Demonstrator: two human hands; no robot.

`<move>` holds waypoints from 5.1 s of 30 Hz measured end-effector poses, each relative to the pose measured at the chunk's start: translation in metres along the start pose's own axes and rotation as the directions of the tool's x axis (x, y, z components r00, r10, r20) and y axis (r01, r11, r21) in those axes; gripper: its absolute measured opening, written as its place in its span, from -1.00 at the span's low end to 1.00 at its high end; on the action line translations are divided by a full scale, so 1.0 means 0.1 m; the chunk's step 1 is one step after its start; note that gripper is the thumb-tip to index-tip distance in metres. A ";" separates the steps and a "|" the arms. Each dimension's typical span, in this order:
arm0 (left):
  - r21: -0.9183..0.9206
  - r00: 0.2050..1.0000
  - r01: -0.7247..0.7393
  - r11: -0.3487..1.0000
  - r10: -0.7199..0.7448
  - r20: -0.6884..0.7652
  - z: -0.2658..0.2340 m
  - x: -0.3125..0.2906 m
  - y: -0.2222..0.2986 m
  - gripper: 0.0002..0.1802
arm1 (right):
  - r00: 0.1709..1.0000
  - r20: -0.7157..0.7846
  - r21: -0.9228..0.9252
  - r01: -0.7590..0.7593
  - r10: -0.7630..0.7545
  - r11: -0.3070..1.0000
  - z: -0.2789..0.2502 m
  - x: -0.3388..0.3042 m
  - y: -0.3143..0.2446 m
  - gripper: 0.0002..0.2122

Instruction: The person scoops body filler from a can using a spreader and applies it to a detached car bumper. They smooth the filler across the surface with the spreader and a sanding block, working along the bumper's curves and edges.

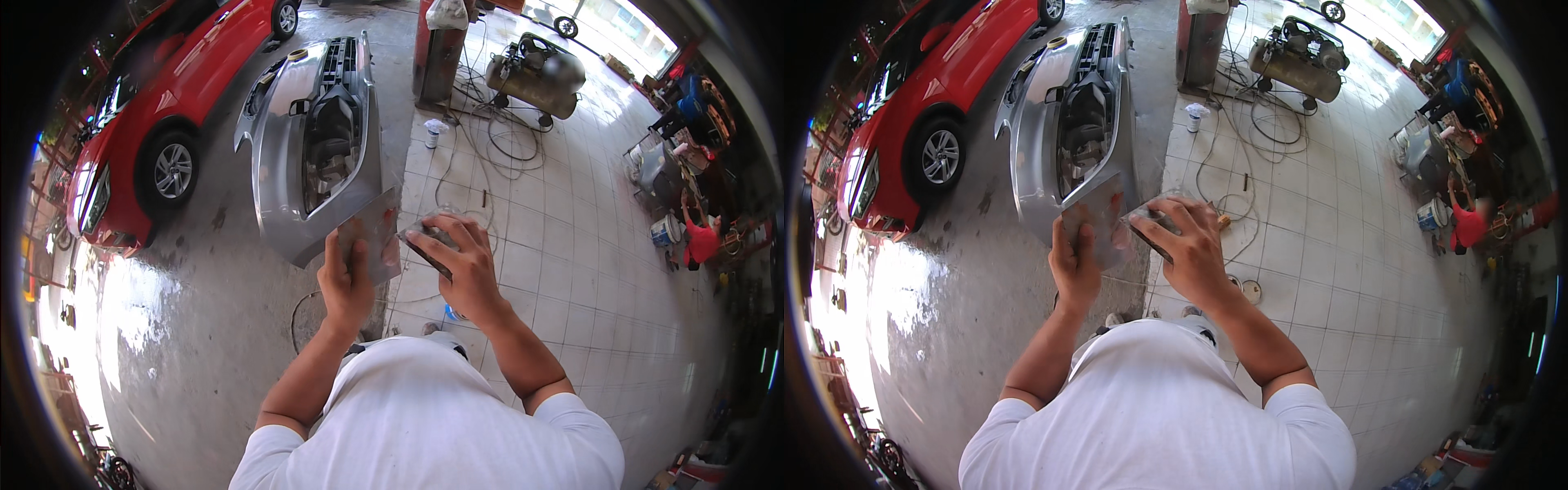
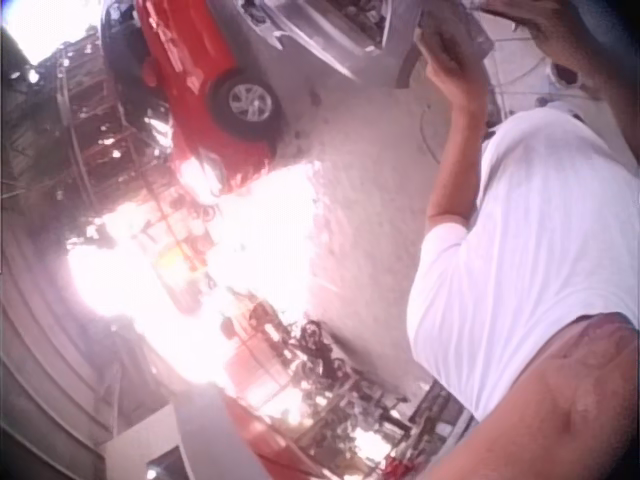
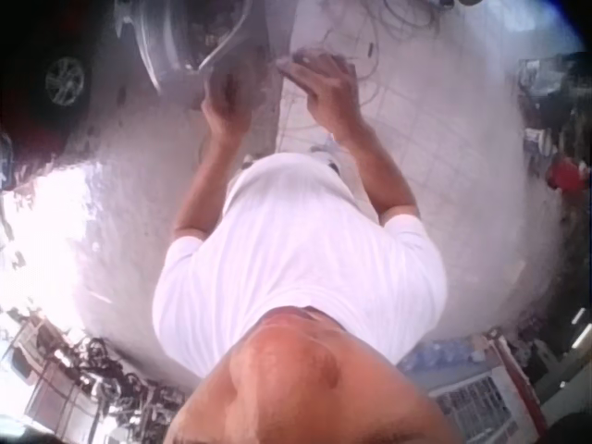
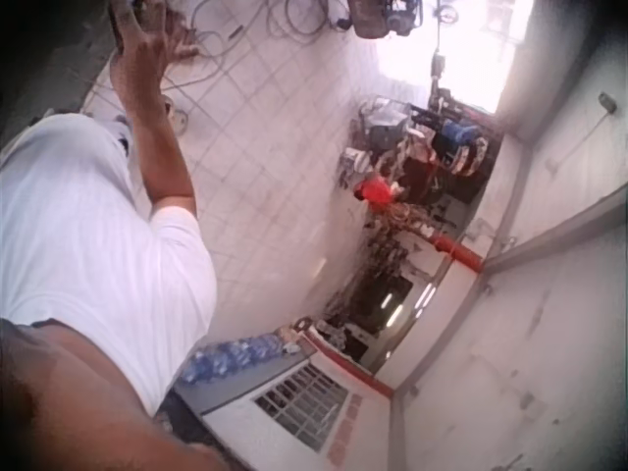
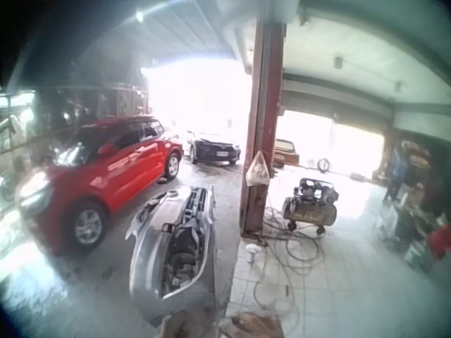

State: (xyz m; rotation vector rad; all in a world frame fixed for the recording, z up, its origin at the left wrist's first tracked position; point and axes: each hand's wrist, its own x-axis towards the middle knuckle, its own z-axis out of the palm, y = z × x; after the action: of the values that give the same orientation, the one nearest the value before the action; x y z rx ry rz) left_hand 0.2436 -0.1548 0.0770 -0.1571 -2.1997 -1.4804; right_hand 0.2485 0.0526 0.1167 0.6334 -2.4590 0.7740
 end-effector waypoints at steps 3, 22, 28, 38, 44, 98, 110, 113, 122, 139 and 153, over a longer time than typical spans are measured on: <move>-0.020 0.993 -0.115 0.993 0.114 -0.040 0.09 0.00 0.09 -0.65 | 0.999 -0.017 0.041 -0.049 0.050 0.998 0.04 0.07 -0.16 -0.35; -0.030 0.992 -0.095 0.995 0.092 -0.083 0.01 0.12 0.17 -0.70 | 0.992 0.124 0.163 -0.015 -0.006 0.987 0.28 -0.09 -0.19 -0.33; -0.230 0.954 -0.120 0.966 0.048 -0.297 -0.10 0.32 0.03 -0.75 | 0.954 0.224 0.216 0.152 -0.200 0.965 0.30 -0.26 -0.09 -0.27; -0.761 0.831 0.438 0.478 -0.538 0.140 -0.12 0.11 0.12 -0.68 | 0.953 0.298 -0.114 0.086 -0.049 0.990 0.33 -0.04 0.57 -0.26; -0.318 0.971 0.199 0.927 -0.229 -0.062 -0.10 0.04 -0.05 -0.72 | 0.988 0.147 -0.058 0.054 -0.045 0.997 0.12 0.16 0.03 -0.34; -0.020 0.972 -0.136 0.991 0.129 -0.197 -0.35 0.19 0.16 -0.74 | 0.978 0.061 0.185 0.185 -0.199 0.965 0.36 0.22 -0.24 -0.30; -0.856 0.805 0.399 0.330 -0.573 0.155 -0.42 0.27 0.26 -0.69 | 0.973 0.000 0.482 0.201 -0.230 0.853 0.53 0.04 -0.20 -0.15; -0.788 0.783 0.484 0.380 -0.590 0.196 -0.42 0.06 0.10 -0.63 | 0.961 0.189 0.112 0.183 -0.202 0.977 0.51 0.05 0.22 -0.19; -0.062 0.994 -0.020 0.998 0.013 -0.112 -0.32 -0.06 0.12 -0.69 | 0.967 0.202 0.165 0.121 -0.154 0.979 0.39 -0.01 -0.30 -0.33; -0.673 0.885 0.319 0.667 -0.464 -0.041 -0.36 -0.08 0.02 -0.69 | 0.962 0.237 -0.038 0.150 -0.137 0.988 0.38 -0.05 0.28 -0.18; 0.031 0.951 -0.177 0.984 0.179 -0.252 -0.45 0.07 0.23 -0.76 | 0.965 0.137 0.176 0.200 -0.225 0.964 0.45 0.00 -0.29 -0.34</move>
State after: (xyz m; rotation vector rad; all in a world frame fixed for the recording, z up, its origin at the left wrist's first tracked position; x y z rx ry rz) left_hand 0.2600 -0.1868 0.1127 -0.1498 -1.9330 -1.3135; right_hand 0.2512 0.0031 0.0956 1.0373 -2.4282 0.8701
